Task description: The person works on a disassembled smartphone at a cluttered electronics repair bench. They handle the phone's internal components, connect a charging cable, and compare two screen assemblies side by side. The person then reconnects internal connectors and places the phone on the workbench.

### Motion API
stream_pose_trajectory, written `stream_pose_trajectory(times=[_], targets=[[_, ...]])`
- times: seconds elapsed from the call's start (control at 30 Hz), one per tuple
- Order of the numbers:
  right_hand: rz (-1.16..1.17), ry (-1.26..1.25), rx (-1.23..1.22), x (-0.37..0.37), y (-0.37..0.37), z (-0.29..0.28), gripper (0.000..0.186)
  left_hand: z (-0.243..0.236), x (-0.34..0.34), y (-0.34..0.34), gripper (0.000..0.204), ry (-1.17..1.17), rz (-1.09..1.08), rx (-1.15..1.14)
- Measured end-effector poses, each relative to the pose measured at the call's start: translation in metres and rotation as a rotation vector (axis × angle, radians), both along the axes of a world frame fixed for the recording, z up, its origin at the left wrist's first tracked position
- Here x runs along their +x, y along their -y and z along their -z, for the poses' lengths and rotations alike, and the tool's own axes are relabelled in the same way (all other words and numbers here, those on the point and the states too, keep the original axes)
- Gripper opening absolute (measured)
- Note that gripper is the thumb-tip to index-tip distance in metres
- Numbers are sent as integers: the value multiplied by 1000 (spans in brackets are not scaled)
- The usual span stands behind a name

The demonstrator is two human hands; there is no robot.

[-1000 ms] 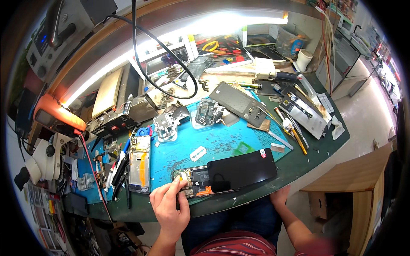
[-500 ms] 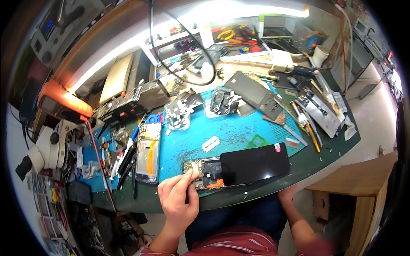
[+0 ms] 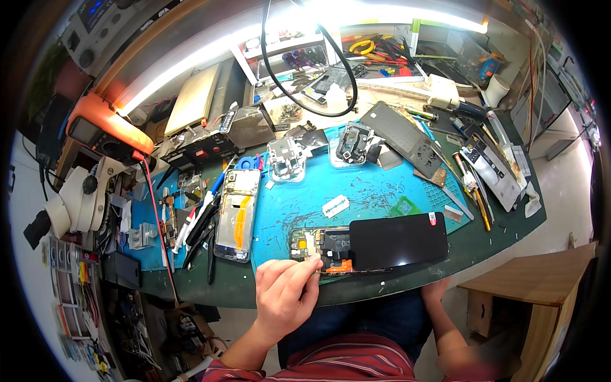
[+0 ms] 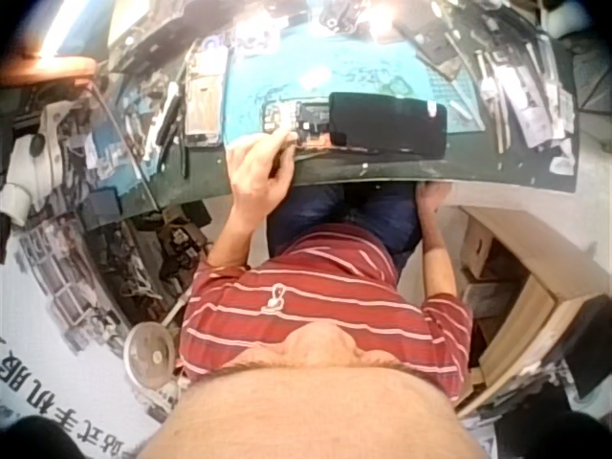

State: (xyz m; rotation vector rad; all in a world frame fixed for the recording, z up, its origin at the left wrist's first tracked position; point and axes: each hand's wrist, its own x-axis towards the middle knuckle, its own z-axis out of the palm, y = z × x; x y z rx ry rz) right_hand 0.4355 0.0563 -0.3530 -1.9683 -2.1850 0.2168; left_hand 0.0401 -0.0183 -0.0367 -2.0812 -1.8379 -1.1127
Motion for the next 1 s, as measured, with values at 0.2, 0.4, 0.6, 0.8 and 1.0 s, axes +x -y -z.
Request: stream_pose_trajectory(times=[0.2, 0.4, 0.6, 0.8, 1.0], targets=[[27, -83, 68, 4, 3, 10, 61, 8, -1, 0, 53, 68, -142, 15], [57, -132, 105, 4, 3, 11, 59, 9, -2, 1, 50, 44, -137, 36], [60, -115, 14, 1, 4, -1, 57, 4, 2, -1, 48, 19, -130, 19], [-390, -331, 29, -25, 27, -126, 43, -21, -7, 3, 72, 55, -5, -288], [-798, -524, 565, -59, -14, -290, 29, -41, -21, -37, 90, -45, 243, -397]])
